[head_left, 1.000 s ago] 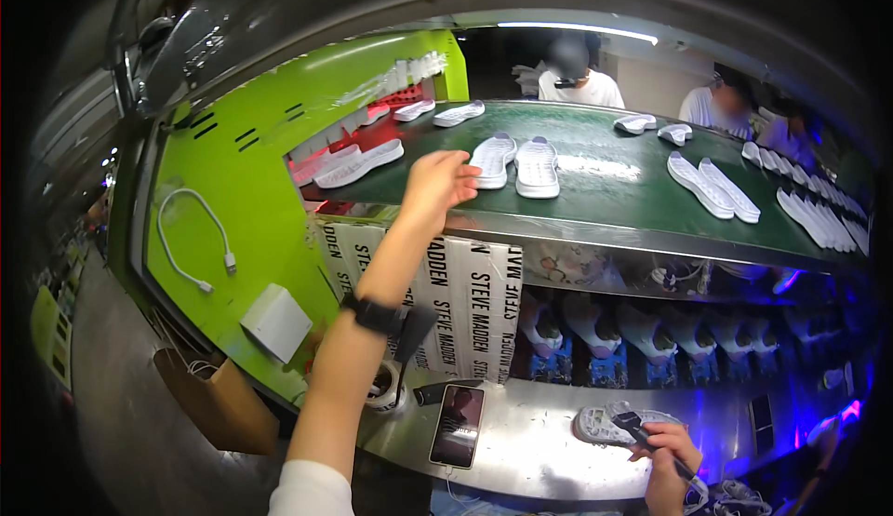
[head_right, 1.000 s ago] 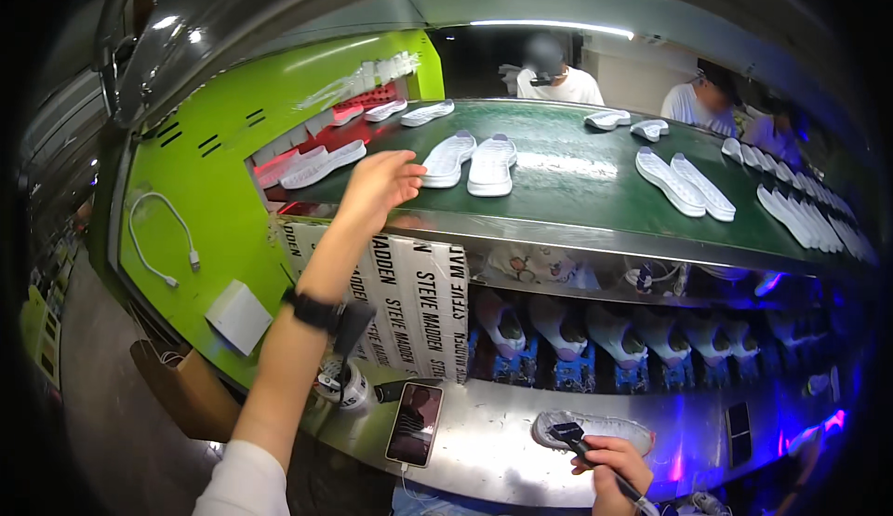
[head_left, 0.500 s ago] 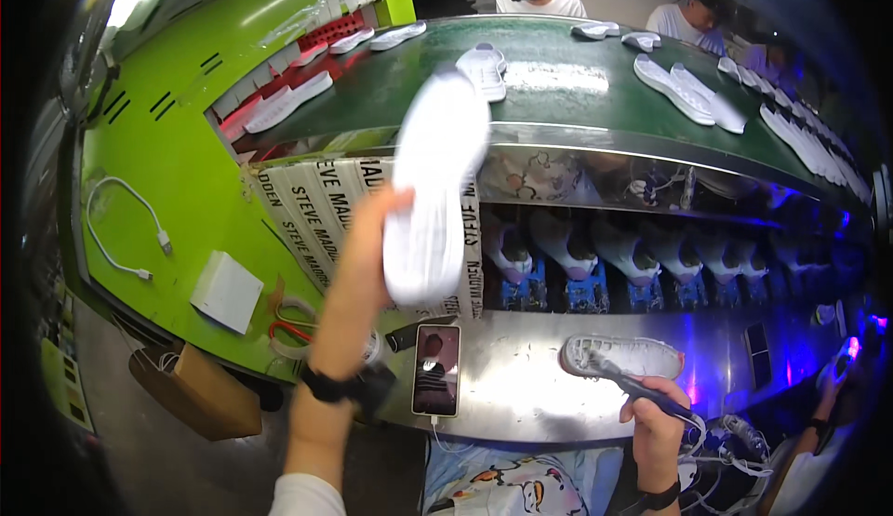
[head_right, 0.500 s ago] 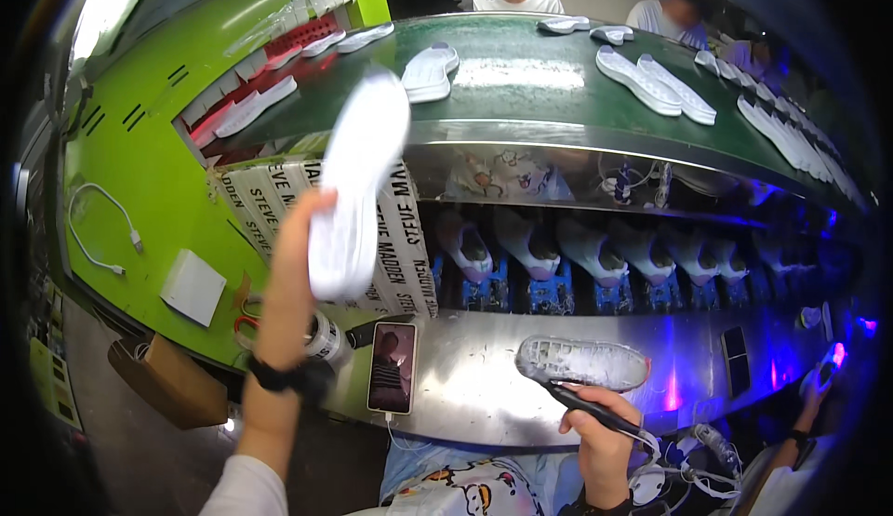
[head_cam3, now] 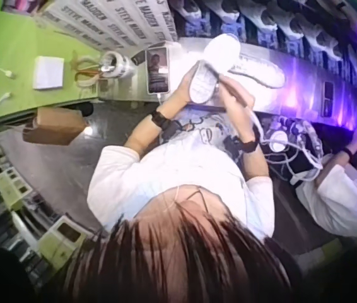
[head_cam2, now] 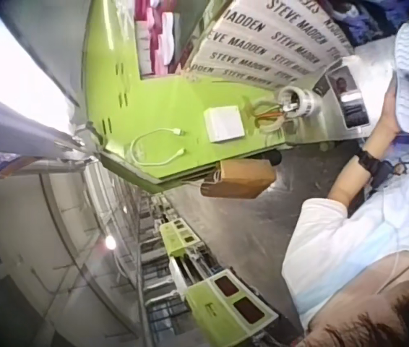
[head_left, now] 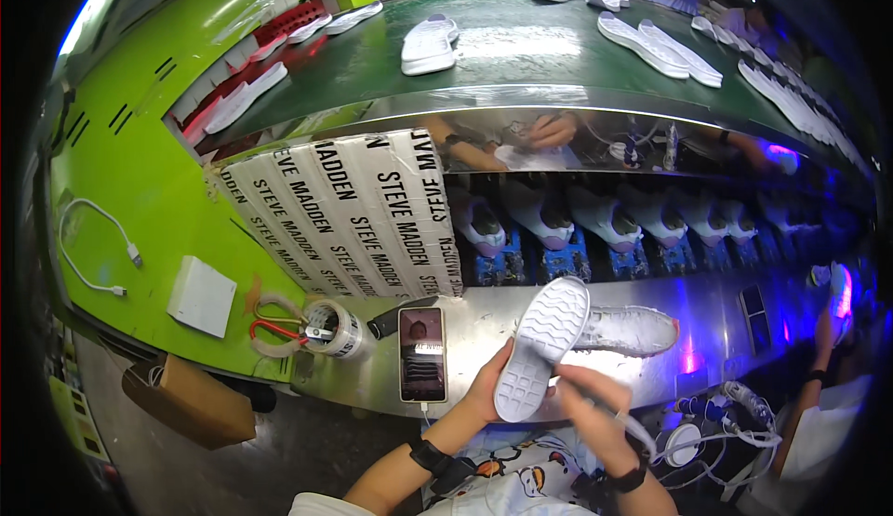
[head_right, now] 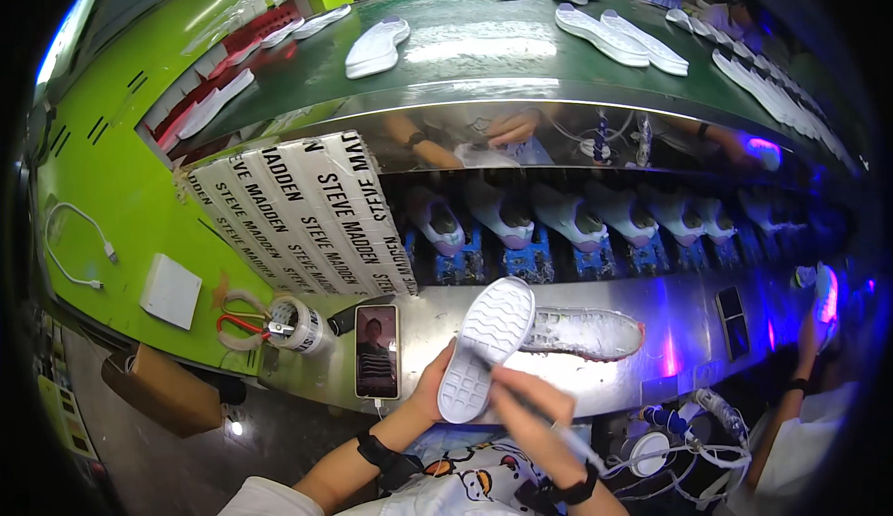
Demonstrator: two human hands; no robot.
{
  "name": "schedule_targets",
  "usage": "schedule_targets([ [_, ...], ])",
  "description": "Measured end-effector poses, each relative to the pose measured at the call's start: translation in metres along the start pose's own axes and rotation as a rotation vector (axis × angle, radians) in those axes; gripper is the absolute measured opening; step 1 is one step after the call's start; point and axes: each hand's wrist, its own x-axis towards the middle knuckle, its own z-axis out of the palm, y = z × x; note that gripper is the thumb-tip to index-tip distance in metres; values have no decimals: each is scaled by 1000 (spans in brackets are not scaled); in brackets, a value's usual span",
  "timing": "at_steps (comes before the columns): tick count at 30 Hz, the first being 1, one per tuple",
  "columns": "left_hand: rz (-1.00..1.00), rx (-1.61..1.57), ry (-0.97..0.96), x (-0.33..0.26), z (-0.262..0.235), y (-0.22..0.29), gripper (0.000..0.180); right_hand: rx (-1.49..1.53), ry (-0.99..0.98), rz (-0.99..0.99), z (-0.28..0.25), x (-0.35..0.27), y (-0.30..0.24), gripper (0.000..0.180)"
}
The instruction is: The person repeatedly picks up white shoes from a conveyor belt and scrubs the soles with a brush. The person holds the shoe in one hand and uses the brush in the other to clean the textured bottom surface. After scrubbing, the person places the shoe back onto the moving belt. The process is repeated continuously for multiple shoes.
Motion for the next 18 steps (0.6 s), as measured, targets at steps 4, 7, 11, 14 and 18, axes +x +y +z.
schedule_targets([
  [4, 65, 90, -163, 10, 1, 3, 56, -150, -275, -392, 11, -5, -2, 25],
  [7, 246, 95, -26, 10, 14, 9, 59, 6, -314, -123, 6, 5, -16, 25],
  [11, 59, 312, 6, 5, 18, 31, 61, 16, -504, -201, -1, 11, -4, 25],
  [14, -209, 428, -55, 14, 36, 43, 52, 139, -690, 252, -20, 14, -12, 25],
  [18, -438, 718, 79, 32, 46, 45, 35, -184, -758, -262, -22, 18, -12, 24],
])
